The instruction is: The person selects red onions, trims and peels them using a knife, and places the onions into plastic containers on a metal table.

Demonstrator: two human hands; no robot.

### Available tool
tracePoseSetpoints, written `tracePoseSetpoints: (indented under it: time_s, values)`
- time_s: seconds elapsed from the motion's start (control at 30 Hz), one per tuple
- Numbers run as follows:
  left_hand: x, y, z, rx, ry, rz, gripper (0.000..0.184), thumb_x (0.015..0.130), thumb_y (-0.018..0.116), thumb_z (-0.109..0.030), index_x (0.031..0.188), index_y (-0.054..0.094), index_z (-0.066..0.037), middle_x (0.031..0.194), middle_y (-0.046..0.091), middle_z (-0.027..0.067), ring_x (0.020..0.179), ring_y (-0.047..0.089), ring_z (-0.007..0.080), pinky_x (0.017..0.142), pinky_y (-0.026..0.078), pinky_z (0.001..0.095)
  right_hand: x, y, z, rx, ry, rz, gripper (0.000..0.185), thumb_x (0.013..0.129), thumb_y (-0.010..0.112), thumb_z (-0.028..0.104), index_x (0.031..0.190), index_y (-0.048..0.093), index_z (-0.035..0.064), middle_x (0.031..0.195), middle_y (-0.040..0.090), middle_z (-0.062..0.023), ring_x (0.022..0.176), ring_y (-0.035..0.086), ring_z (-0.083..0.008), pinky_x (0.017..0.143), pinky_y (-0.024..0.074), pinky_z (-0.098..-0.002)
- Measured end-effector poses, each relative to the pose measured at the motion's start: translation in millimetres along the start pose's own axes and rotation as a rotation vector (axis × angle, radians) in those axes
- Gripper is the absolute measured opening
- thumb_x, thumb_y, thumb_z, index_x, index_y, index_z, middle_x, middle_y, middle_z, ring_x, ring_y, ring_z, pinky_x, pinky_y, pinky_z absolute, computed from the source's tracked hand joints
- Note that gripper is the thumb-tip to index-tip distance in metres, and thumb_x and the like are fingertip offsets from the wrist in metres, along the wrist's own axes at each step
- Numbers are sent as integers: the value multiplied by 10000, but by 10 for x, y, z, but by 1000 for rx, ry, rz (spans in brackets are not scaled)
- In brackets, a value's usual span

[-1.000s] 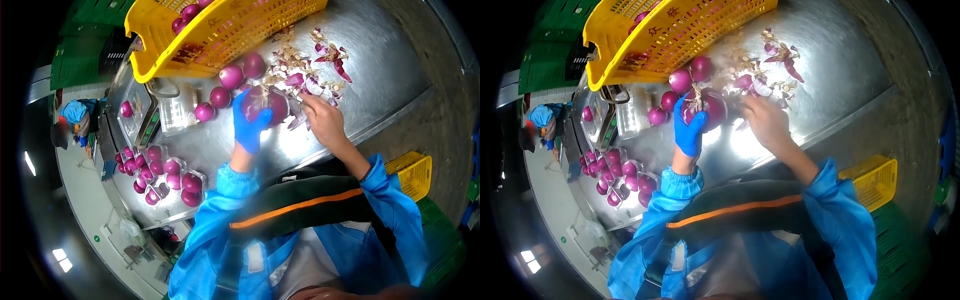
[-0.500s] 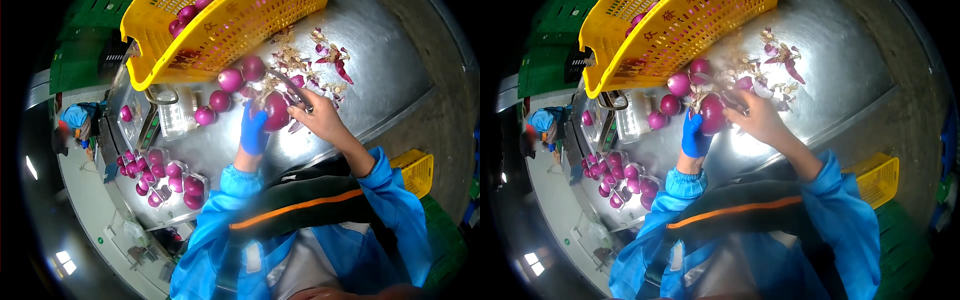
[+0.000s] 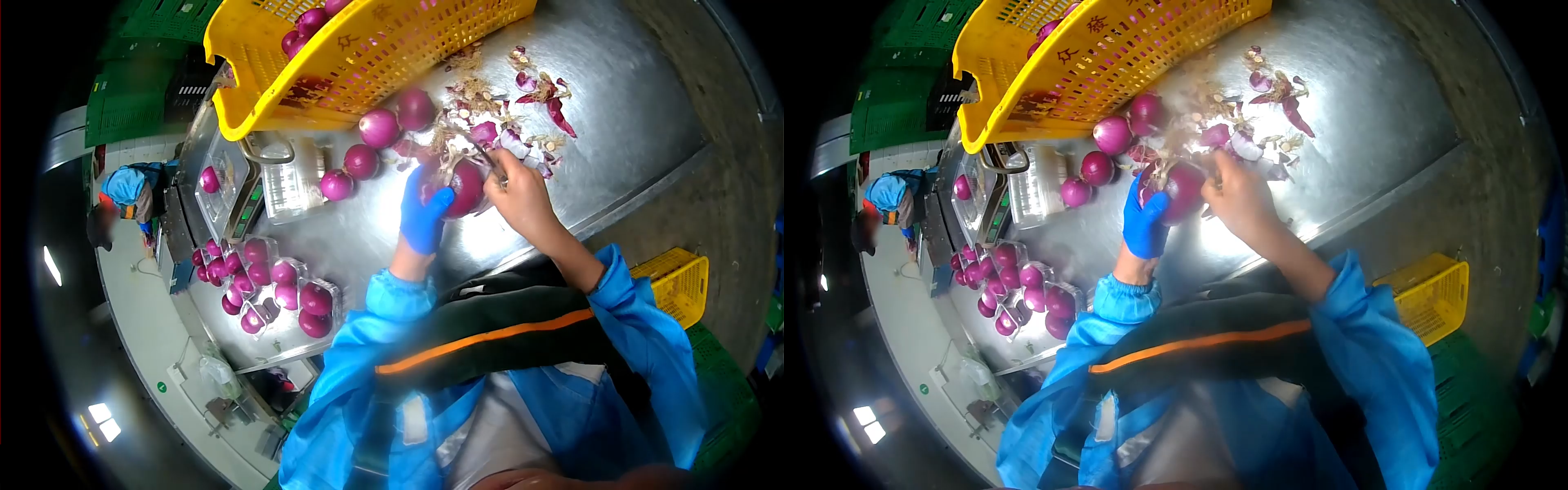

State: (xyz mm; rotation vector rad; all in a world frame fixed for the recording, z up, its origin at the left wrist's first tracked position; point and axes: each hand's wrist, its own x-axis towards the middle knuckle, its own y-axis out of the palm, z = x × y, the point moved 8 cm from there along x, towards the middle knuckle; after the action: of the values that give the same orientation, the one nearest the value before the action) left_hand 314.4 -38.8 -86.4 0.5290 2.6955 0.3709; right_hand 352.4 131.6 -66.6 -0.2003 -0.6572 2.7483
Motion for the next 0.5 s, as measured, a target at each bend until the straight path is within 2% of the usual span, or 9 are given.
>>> tracePoseSetpoints:
  time_s: [0.07, 0.1, 0.13, 0.2, 0.23, 0.33, 0.43, 0.47, 0.5]
  values:
    - [-28, 107, -50, -262, -26, 144, 723, 862, 675, -343, 1443, 377, -33, 1403, 488, 144, 1272, 496, 286, 1084, 392, 431, 84, 23, -366, 80, 225, 82, 289, 807, 642, 45, 1093, 619, 3, 771, 666, -154, 689, 677, -228, 618, 514, -341]
    - [-30, 161, -112, -391, -36, 217, 723, 868, 666, -365, 1442, 378, -35, 1412, 480, 151, 1282, 489, 298, 1092, 385, 447, 102, 64, -486, 179, 158, 75, 270, 810, 651, 54, 1073, 629, -2, 792, 672, -130, 710, 667, -201, 635, 511, -326]
    - [-77, 252, -212, -325, -15, 286, 701, 894, 626, -385, 1450, 369, -44, 1436, 455, 170, 1313, 462, 324, 1112, 362, 473, 90, 166, -657, 276, 87, 84, 253, 812, 660, 64, 1053, 638, -6, 814, 678, -106, 731, 656, -175, 651, 508, -310]
    - [-107, 170, -109, -420, -150, 199, 686, 906, 615, -359, 1459, 355, -46, 1440, 450, 170, 1324, 451, 323, 1119, 354, 469, 74, 192, -516, 576, -38, 47, 230, 849, 665, 92, 1054, 652, -11, 895, 672, -26, 782, 616, -125, 701, 499, -283]
    - [-60, 166, -72, -464, -212, 174, 679, 912, 609, -346, 1463, 348, -47, 1442, 448, 170, 1329, 446, 322, 1122, 350, 467, 118, 225, -792, 352, 335, 116, 282, 896, 636, 108, 1154, 620, -3, 877, 644, -7, 745, 583, -110, 689, 493, -278]
    - [24, 154, -32, -556, -239, 234, 678, 890, 637, -277, 1446, 334, -34, 1402, 465, 158, 1283, 487, 297, 1102, 389, 444, 194, -45, -575, 459, 184, 17, 395, 894, 670, 296, 1184, 621, 33, 720, 615, -21, 658, 607, -104, 594, 476, -264]
    - [3, 174, -23, -534, -249, 253, 731, 856, 689, -252, 1448, 307, -57, 1377, 473, 159, 1255, 510, 302, 1072, 427, 437, 92, -145, 85, 323, 8, 211, 459, 867, 701, 351, 1210, 612, 60, 742, 610, -26, 665, 615, -112, 606, 484, -279]
    - [28, 213, -59, -500, -208, 280, 743, 847, 703, -242, 1448, 306, -61, 1372, 476, 161, 1254, 510, 303, 1067, 430, 433, 53, -115, 177, 186, 70, 281, 485, 845, 720, 362, 1214, 608, 68, 800, 640, -85, 676, 645, -174, 627, 501, -322]
    - [35, 242, -95, -467, -165, 303, 755, 837, 717, -231, 1447, 305, -65, 1366, 478, 162, 1252, 509, 304, 1061, 434, 429, 58, -96, 223, 182, 10, 275, 490, 841, 724, 357, 1213, 605, 61, 822, 645, -111, 692, 654, -201, 638, 503, -334]
